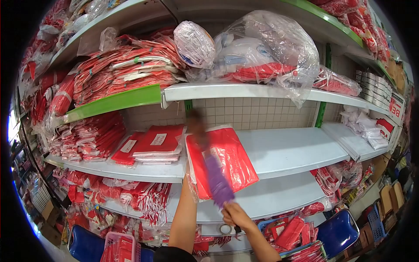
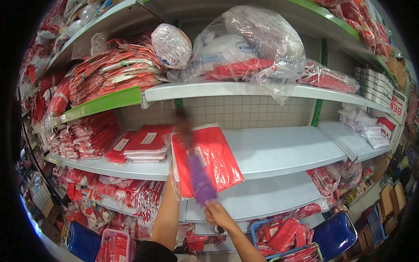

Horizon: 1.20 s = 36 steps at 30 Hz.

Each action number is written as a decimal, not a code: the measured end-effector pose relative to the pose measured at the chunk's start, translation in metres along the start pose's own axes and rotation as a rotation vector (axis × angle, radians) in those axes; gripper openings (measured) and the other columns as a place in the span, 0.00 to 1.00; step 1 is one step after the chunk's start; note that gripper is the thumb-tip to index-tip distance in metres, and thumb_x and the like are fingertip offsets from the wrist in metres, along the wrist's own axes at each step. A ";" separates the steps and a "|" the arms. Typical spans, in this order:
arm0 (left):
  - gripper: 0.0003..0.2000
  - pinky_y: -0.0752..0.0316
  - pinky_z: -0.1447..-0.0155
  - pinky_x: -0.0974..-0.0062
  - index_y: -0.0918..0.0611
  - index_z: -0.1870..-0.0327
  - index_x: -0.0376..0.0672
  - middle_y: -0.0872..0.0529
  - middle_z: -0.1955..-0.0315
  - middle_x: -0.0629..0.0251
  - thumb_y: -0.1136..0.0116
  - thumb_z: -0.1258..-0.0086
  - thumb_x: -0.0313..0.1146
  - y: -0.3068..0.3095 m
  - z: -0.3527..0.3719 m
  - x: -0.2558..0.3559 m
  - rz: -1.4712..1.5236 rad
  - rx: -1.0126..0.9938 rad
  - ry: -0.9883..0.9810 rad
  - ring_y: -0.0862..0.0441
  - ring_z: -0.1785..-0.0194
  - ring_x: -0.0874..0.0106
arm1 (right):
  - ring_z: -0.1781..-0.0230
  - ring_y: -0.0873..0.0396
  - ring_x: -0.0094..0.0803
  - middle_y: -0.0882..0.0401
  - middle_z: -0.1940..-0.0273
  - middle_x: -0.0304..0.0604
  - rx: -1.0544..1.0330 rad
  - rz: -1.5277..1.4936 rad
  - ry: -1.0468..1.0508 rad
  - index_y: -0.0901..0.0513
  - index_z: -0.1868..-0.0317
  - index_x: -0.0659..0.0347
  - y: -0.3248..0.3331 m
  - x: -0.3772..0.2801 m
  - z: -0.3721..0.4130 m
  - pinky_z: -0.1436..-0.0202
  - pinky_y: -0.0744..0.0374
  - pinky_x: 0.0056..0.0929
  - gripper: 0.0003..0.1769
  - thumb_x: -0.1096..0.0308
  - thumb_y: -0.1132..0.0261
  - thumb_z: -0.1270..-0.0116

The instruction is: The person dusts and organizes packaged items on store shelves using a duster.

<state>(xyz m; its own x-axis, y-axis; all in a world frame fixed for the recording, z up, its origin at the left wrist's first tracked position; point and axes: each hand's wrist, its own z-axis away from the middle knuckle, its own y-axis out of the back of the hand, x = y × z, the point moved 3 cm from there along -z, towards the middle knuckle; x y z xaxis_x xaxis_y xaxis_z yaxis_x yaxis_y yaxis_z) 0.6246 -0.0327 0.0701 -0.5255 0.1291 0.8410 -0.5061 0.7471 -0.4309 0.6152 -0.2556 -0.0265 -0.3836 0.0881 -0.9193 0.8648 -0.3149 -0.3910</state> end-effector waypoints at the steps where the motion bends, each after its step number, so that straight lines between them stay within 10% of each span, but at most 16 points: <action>1: 0.16 0.26 0.49 0.74 0.23 0.48 0.41 0.20 0.54 0.65 0.49 0.31 0.40 0.000 0.000 0.000 0.000 -0.001 0.000 0.22 0.55 0.73 | 0.91 0.50 0.17 0.47 0.86 0.29 -0.029 0.028 0.005 0.37 0.70 0.55 0.004 0.004 0.005 0.89 0.50 0.20 0.14 0.60 0.53 0.25; 8: 0.16 0.26 0.50 0.74 0.23 0.49 0.40 0.20 0.55 0.65 0.49 0.31 0.40 0.000 0.003 -0.004 -0.001 -0.002 0.006 0.22 0.55 0.74 | 0.91 0.50 0.18 0.47 0.86 0.31 0.392 -0.020 0.291 0.39 0.71 0.55 0.024 0.038 0.030 0.89 0.49 0.20 0.14 0.63 0.53 0.25; 12: 0.16 0.26 0.50 0.74 0.23 0.49 0.40 0.19 0.55 0.66 0.49 0.31 0.40 0.001 0.006 -0.008 0.000 -0.005 0.011 0.22 0.56 0.74 | 0.88 0.47 0.17 0.44 0.84 0.30 0.024 0.089 0.034 0.38 0.71 0.57 0.021 0.044 0.058 0.87 0.47 0.19 0.13 0.65 0.49 0.27; 19: 0.16 0.26 0.51 0.75 0.23 0.49 0.40 0.19 0.56 0.66 0.50 0.31 0.40 0.003 0.013 -0.010 -0.001 0.002 0.017 0.22 0.56 0.74 | 0.92 0.49 0.19 0.45 0.86 0.33 0.444 -0.048 0.221 0.40 0.71 0.56 0.023 0.034 0.066 0.90 0.48 0.21 0.13 0.64 0.52 0.26; 23: 0.16 0.26 0.51 0.75 0.23 0.49 0.40 0.19 0.56 0.66 0.50 0.31 0.40 0.003 0.019 -0.014 -0.001 0.001 0.023 0.22 0.56 0.74 | 0.92 0.49 0.19 0.46 0.86 0.33 0.080 0.127 0.012 0.39 0.71 0.56 0.013 0.019 0.074 0.90 0.48 0.21 0.13 0.64 0.52 0.25; 36: 0.15 0.26 0.52 0.75 0.22 0.50 0.40 0.19 0.57 0.66 0.50 0.31 0.40 -0.002 0.020 -0.006 -0.014 0.003 0.014 0.22 0.57 0.75 | 0.92 0.45 0.18 0.43 0.86 0.30 0.275 0.082 0.103 0.38 0.71 0.57 0.027 -0.049 0.032 0.90 0.47 0.21 0.13 0.64 0.47 0.28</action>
<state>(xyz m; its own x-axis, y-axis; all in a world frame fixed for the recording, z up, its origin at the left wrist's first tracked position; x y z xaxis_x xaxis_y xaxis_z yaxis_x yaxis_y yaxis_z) 0.6150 -0.0478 0.0588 -0.5087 0.1280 0.8514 -0.5152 0.7471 -0.4201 0.6474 -0.2985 0.0095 -0.2690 0.1424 -0.9525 0.7660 -0.5679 -0.3012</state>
